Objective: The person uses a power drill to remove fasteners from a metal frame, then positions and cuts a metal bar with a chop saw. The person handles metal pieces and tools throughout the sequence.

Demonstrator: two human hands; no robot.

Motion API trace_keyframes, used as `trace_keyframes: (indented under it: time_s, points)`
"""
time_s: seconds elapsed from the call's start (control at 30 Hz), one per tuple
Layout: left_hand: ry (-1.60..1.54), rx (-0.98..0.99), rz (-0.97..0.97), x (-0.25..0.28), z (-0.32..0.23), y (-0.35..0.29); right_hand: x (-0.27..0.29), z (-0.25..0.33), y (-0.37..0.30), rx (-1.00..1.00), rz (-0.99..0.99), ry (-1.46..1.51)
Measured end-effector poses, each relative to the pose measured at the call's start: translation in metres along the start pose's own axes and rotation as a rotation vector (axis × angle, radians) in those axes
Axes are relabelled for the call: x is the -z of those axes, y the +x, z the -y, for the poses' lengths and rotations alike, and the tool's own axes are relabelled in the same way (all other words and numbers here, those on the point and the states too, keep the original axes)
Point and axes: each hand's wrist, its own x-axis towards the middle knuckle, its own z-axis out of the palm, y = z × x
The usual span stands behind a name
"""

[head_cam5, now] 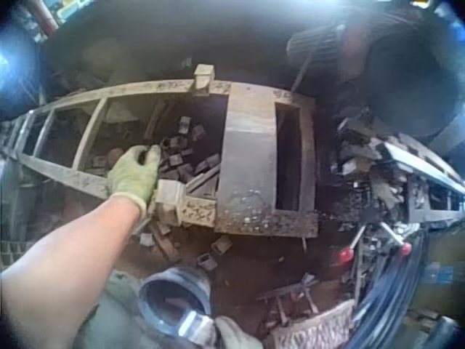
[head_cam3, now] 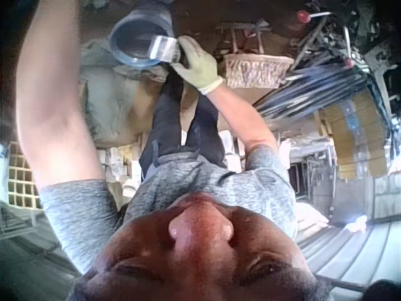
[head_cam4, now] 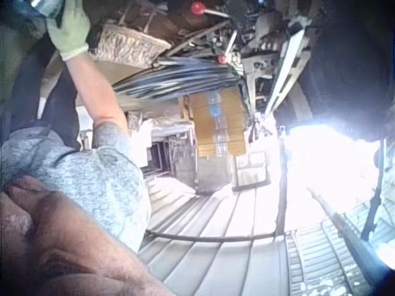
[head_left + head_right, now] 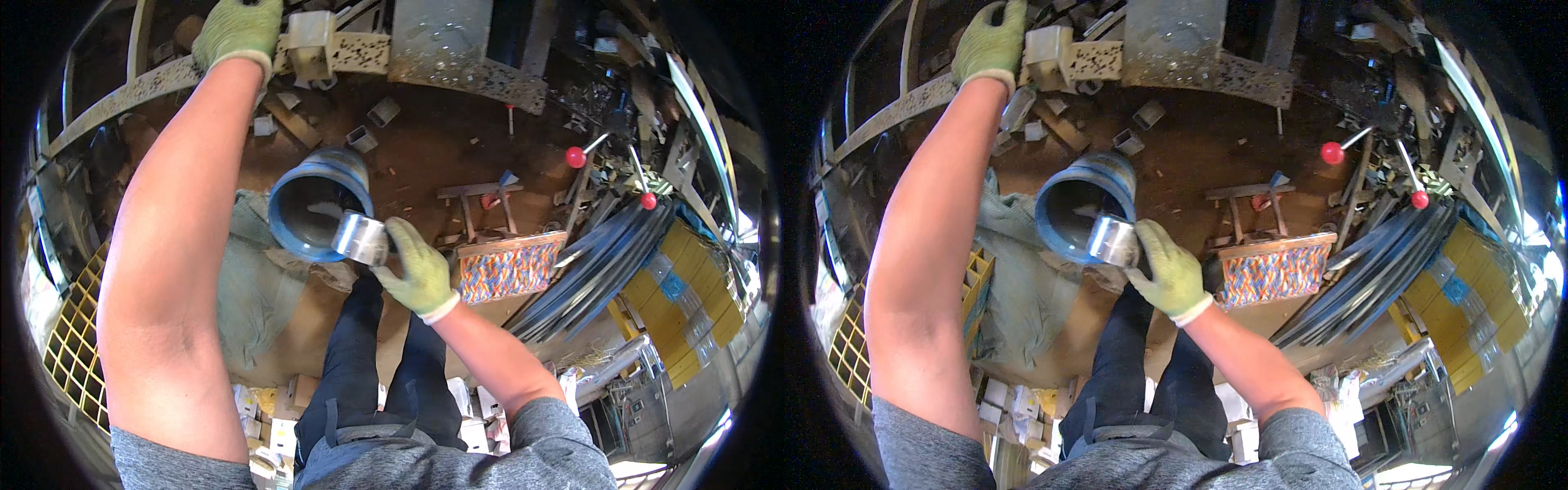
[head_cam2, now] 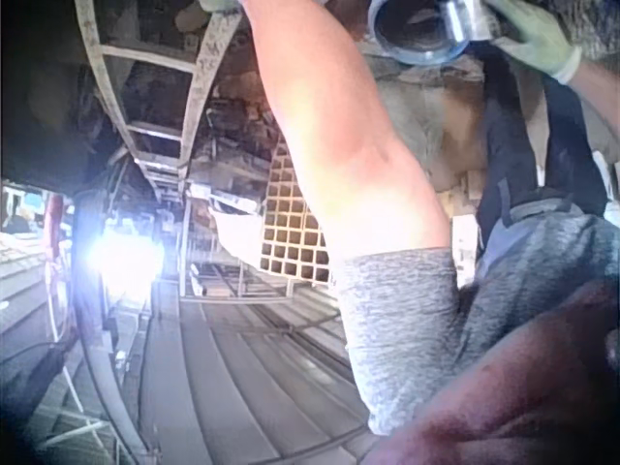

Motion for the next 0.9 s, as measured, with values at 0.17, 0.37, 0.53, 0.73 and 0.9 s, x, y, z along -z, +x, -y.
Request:
trace_keyframes:
  time_s: [0.17,0.37,0.53,0.73,0.9]
  points:
    - [-0.041,-0.014,0.006,0.01,-0.009,-0.01,-0.088,-0.021,0.031,0.245,0.207,-0.162]
    - [-0.053,-0.03,0.003,0.006,-0.003,-0.007,-0.156,-0.043,0.064,0.169,0.297,-0.385]
    - [-0.044,-0.062,-0.011,0.001,0.002,-0.002,-0.183,-0.051,0.08,0.081,0.3,-0.442]
    - [-0.034,-0.054,0.008,0.001,0.001,-0.002,-0.203,-0.049,0.088,-0.168,0.441,-0.381]
    - [-0.022,-0.056,-0.005,0.001,0.001,-0.002,-0.191,-0.037,0.096,-0.33,0.487,-0.228]
